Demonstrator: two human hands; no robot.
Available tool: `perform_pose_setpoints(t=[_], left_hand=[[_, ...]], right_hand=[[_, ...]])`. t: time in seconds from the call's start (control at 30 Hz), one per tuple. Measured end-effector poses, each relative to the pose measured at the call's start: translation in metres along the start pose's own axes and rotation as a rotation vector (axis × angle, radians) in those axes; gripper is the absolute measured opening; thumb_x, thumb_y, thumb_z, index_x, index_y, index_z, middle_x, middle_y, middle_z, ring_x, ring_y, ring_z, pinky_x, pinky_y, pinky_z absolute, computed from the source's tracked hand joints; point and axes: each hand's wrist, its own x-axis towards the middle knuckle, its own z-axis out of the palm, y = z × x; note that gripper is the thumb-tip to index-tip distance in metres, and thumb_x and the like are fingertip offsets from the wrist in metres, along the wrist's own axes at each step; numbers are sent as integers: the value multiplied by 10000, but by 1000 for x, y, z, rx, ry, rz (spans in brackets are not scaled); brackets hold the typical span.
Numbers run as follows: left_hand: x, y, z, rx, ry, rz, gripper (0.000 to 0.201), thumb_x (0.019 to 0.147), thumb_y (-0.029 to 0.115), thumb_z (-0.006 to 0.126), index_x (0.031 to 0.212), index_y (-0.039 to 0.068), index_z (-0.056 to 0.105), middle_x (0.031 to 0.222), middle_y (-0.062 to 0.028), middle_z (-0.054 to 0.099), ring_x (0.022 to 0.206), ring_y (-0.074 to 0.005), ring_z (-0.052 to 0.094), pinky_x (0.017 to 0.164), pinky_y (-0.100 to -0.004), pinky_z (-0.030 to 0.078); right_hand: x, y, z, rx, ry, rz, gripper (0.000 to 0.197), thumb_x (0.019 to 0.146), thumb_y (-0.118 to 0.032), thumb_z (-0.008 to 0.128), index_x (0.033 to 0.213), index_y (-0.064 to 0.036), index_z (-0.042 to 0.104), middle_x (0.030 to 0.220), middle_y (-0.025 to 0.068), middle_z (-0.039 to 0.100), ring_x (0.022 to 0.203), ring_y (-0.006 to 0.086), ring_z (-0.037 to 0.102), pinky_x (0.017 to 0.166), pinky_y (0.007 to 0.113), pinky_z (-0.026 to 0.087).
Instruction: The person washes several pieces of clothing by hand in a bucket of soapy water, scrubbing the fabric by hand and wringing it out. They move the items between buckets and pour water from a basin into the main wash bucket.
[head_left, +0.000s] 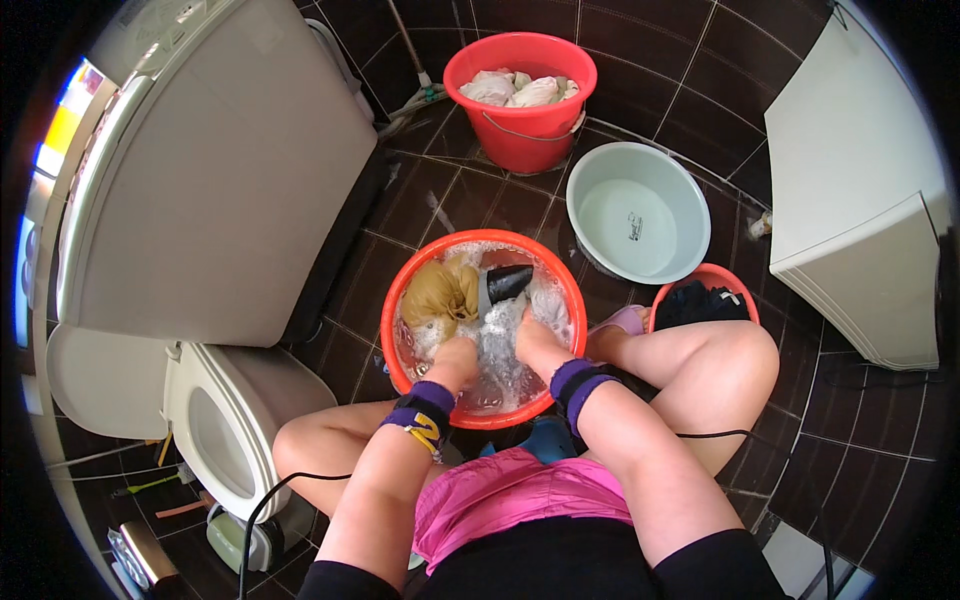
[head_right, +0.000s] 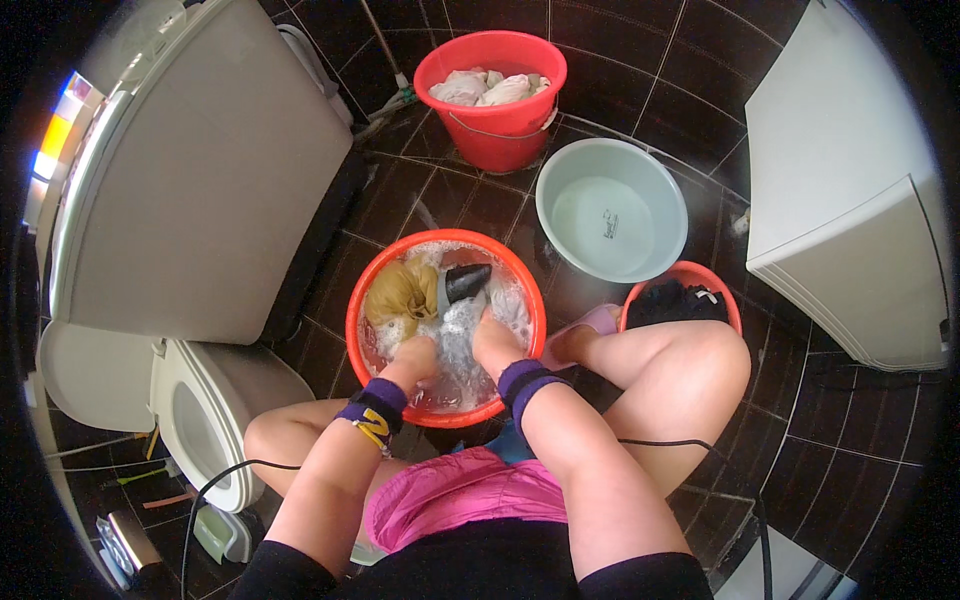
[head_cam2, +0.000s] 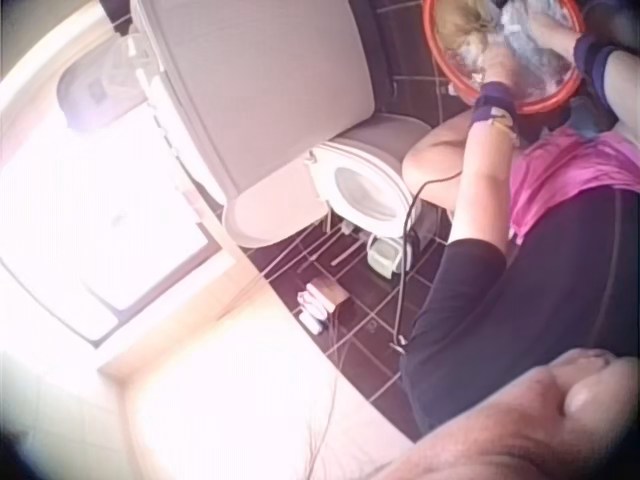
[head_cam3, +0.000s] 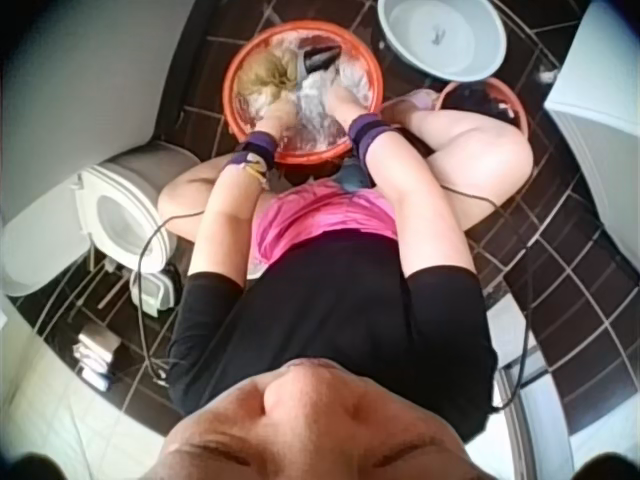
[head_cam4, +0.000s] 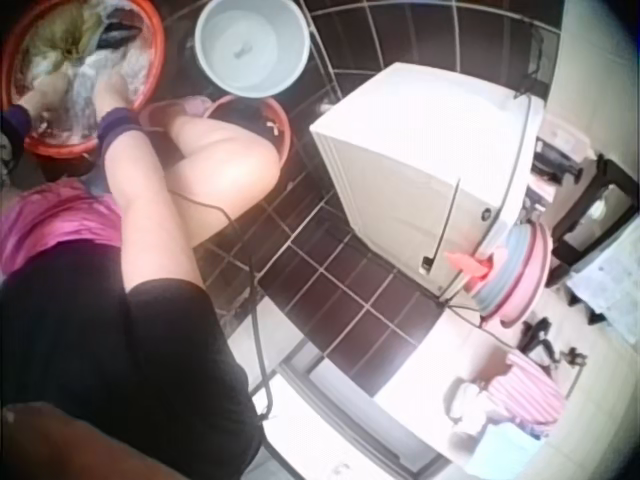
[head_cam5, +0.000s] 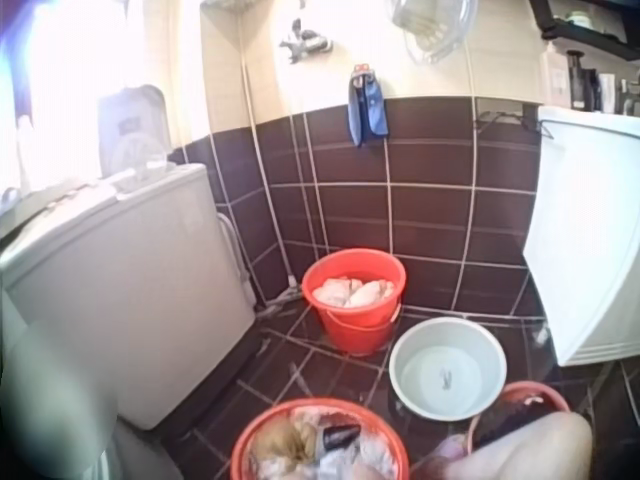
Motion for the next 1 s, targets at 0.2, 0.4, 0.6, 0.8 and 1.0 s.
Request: perform_pose_setpoints(t=[0.2,0.4,0.6,0.8,1.0], left_hand=[[15,0,8,152,-131,-10,276,743,154,609,989,69,700,1091,-134,652,1028,-288,621,853,-370,499],[24,-7,22,133,-134,-25,310,789,168,546,1052,76,683,1152,-139,628,1075,-278,603,882,-382,483],[-9,11,-9,184,-183,12,325,791,207,554,1061,71,674,1144,-138,631,1074,-278,604,879,-382,486],[-27,45,-77,126,10,116,311,798,300,607,984,61,678,1009,-158,666,970,-296,639,817,-404,511],[-17,106,-139,12,422,284,230,807,329,611,823,105,660,785,-93,678,743,-300,654,661,-419,520]], right_hand=[[30,31,29,-109,-71,-81,362,882,-130,359,1009,60,640,1081,296,592,1042,422,570,903,472,438],[30,26,29,-342,-254,-181,302,814,-110,500,1022,48,650,1084,288,595,1021,400,589,846,461,476],[-13,-25,-38,-256,-405,-105,277,777,-97,614,1000,67,624,895,234,640,760,330,666,558,401,542],[6,-7,-114,456,-336,-65,207,870,-117,578,985,50,620,862,131,655,715,210,666,510,366,565],[52,69,-161,1062,24,109,170,880,-159,585,959,-11,606,805,72,640,697,173,634,605,313,569]])
